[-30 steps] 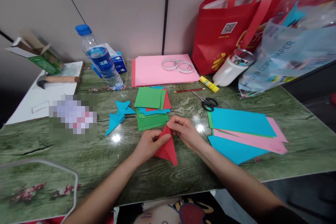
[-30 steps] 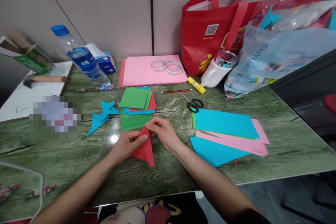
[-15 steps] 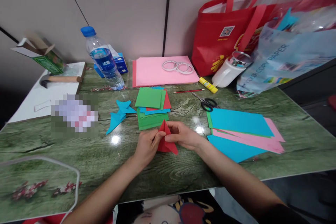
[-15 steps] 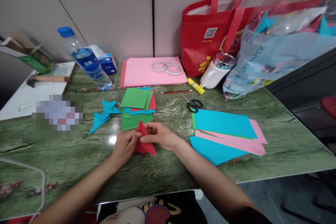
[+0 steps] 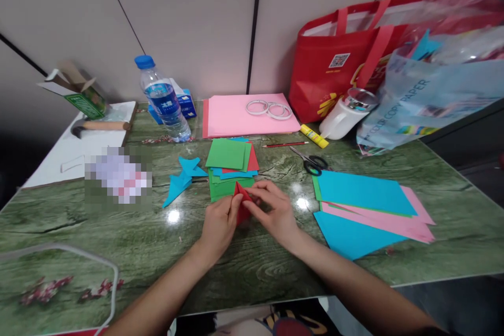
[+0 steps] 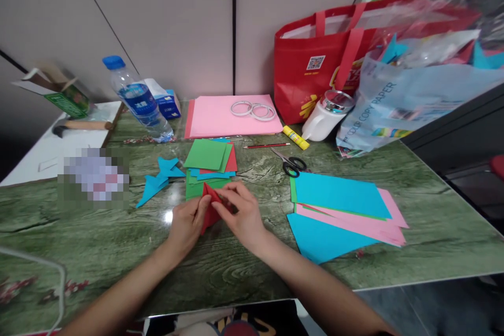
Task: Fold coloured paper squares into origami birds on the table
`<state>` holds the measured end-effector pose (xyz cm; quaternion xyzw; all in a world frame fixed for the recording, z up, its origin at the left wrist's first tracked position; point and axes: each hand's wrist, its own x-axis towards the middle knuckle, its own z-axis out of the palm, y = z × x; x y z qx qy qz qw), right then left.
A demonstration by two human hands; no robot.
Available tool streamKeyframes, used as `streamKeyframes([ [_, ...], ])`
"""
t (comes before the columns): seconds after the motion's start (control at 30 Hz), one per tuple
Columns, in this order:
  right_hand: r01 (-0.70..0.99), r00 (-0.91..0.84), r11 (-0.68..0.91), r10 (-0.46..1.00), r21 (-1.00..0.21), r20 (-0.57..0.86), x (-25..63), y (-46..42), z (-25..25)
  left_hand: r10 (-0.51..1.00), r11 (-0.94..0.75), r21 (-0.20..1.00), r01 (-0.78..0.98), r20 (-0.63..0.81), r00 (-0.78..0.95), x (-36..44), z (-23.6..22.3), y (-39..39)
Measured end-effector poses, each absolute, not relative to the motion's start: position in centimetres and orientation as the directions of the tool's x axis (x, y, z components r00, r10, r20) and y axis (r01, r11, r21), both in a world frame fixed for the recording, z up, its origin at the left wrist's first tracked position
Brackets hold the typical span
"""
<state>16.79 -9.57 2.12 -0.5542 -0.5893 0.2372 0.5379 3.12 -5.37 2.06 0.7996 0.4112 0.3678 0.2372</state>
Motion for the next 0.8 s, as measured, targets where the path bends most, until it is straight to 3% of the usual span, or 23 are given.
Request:
streamKeyframes([
  [0.23,0.422,0.192,0.32,0.883,-0.848,0.429,16.4,-9.7,2.1,0.835,-0.543,0.681,0.492,0.379,0.398,3.0,1.5,-5.2],
  [0.47,0.318,0.147,0.159,0.966,-0.935,0.214,17.1,-9.2,2.8,0.766,-0.558,0.746,0.363,0.296,0.57,2.7,1.3,-5.1],
  [0.57,0.195,0.102,0.075,0.99,-0.978,0.096,17.6,-8.9,3.0,0.776,-0.482,0.817,0.316,0.23,0.588,2.8,1.4,-5.2],
  [0.7,0.053,0.049,0.063,0.997,-0.997,0.065,18.3,-8.5,2.9,0.823,-0.348,0.888,0.299,0.136,0.552,2.9,1.9,-5.1],
  [0.8,-0.108,0.01,-0.055,0.998,-0.993,-0.056,18.7,-8.1,2.5,0.855,-0.195,0.941,0.275,0.026,0.517,3.1,2.5,-4.9],
])
